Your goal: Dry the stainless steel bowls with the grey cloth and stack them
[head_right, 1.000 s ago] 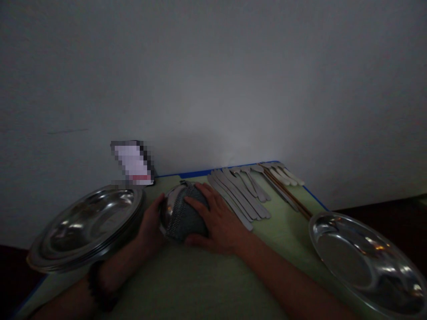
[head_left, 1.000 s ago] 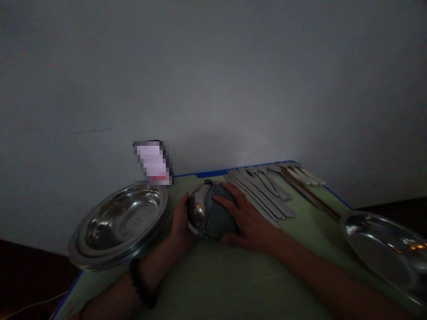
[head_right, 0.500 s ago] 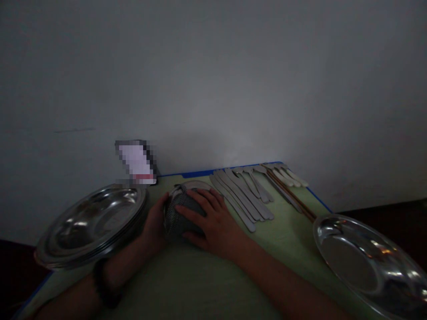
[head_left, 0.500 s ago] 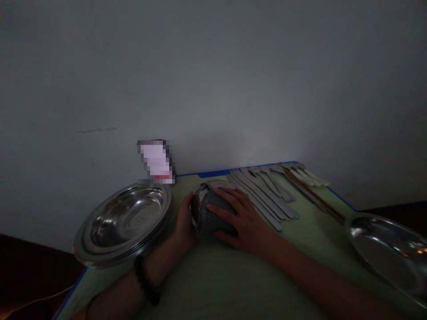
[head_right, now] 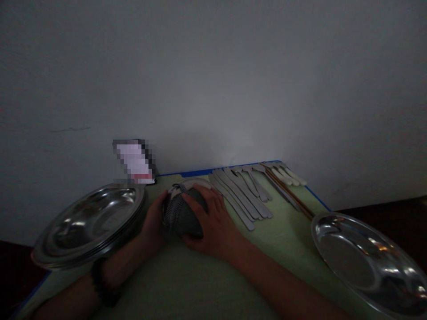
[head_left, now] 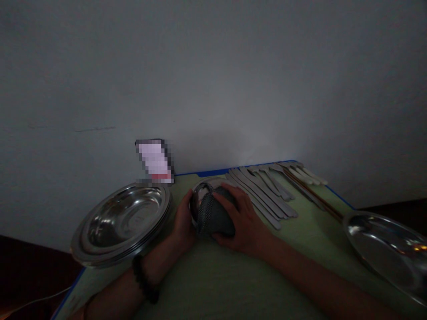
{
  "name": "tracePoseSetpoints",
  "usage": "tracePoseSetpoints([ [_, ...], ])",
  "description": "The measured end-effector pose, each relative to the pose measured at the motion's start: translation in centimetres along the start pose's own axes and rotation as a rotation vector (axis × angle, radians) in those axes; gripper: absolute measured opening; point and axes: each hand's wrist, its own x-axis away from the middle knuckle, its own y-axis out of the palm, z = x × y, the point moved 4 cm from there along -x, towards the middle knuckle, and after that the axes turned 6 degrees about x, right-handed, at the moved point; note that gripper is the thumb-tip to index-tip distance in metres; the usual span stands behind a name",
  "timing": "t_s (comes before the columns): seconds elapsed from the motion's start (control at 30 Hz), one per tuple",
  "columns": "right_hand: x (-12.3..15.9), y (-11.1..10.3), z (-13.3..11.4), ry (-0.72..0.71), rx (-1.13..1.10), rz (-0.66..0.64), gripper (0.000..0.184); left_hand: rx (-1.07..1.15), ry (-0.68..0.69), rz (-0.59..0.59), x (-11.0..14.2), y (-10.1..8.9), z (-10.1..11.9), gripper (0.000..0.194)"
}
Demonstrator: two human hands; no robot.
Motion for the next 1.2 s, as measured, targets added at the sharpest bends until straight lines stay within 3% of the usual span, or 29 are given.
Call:
tracePoseSetpoints([
  [0.1,0.1,0.1,0.1,0.1,-0.045,-0.03,0.082,0.002,0.007,-0.013,0.1,0.1,0.0,0.032],
  [0.27,0.0,-0.1,0.6,0.189,-0.189,-0.029,0.059,0.02,-0.044,-0.04,0.1,0.3,-0.3,0.036],
  [0.4,0.1,0.0,2.3,0.42,-0.388,0.053,0.046,-0.01,-0.057,0.022,0.5,0.3,-0.3,0.033],
  [0.5,0.2,0.3,3.1,0.531,-0.513,0.045,0.042,-0.025,-0.072,0.041,0.8,0.2,-0.1,0.032],
  [0.77,0.5,-0.3,3.1,0.573,-0.568,0.132,0.043,-0.017,-0.081,-0.013,0.8,-0.3,0.3,0.032],
  [1.2,0.2,-0.4,3.5,0.636,-0.617,0.125,0.047,-0.037,-0.125,-0.023,0.8,-0.2,0.2,0.032],
])
